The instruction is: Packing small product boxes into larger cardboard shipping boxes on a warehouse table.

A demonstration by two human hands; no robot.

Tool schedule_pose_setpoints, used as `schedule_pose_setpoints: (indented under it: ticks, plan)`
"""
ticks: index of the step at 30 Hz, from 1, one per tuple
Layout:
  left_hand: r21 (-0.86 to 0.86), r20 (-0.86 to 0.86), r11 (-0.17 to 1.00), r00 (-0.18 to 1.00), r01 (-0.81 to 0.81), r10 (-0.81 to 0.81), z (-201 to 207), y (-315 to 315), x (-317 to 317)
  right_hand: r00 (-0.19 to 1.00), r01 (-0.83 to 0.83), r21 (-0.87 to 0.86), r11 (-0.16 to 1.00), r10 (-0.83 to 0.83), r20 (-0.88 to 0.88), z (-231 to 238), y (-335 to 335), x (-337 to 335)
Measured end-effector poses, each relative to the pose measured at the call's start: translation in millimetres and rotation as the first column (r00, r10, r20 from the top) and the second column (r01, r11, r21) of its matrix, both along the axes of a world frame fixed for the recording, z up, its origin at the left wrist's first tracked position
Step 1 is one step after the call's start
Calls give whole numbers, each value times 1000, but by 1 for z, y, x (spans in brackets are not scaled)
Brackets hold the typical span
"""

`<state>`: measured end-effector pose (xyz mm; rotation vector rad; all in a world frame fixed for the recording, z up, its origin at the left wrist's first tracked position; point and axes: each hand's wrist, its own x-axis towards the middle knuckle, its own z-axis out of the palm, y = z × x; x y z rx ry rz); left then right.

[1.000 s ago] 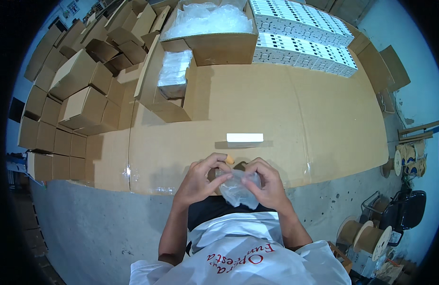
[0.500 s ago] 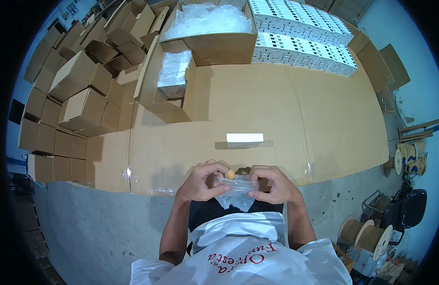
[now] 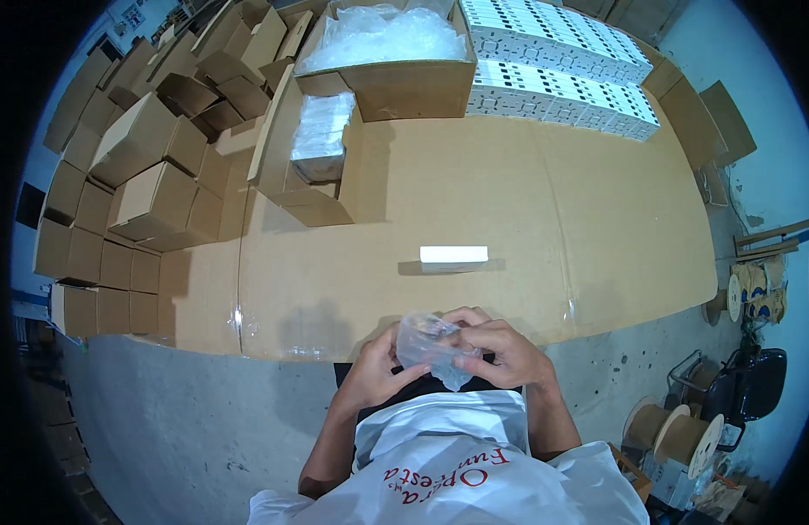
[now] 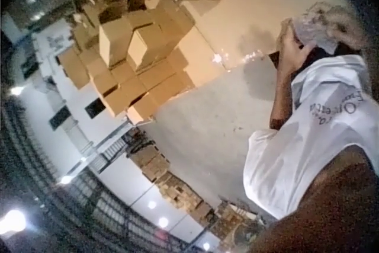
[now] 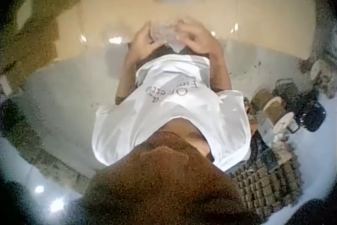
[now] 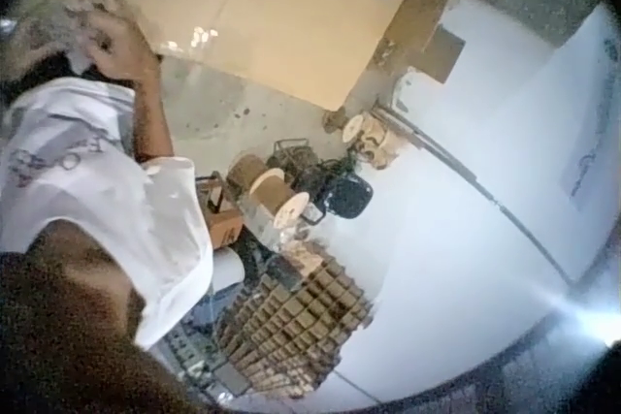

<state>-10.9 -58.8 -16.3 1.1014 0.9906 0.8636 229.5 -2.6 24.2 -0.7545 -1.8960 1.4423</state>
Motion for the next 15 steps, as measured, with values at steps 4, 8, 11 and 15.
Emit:
schedule_pose_setpoints:
  ticks: [4,8,11,15]
  plan:
    - [-22,41,996,996,81,-80,-11,-2,-6,994,-92,145,985,83,68,-1,8,-3]
    - [-45,98,999,995,29,-25,-13,-4,-2,922,-86,467,880,-107,371,26,6,-3]
    - [-36,123,999,992,-13,17,-11,-3,-1,931,-60,438,897,-109,349,30,6,-1]
    - [-46,112,998,993,-41,46,-10,-4,-2,875,51,536,843,-296,383,24,12,5]
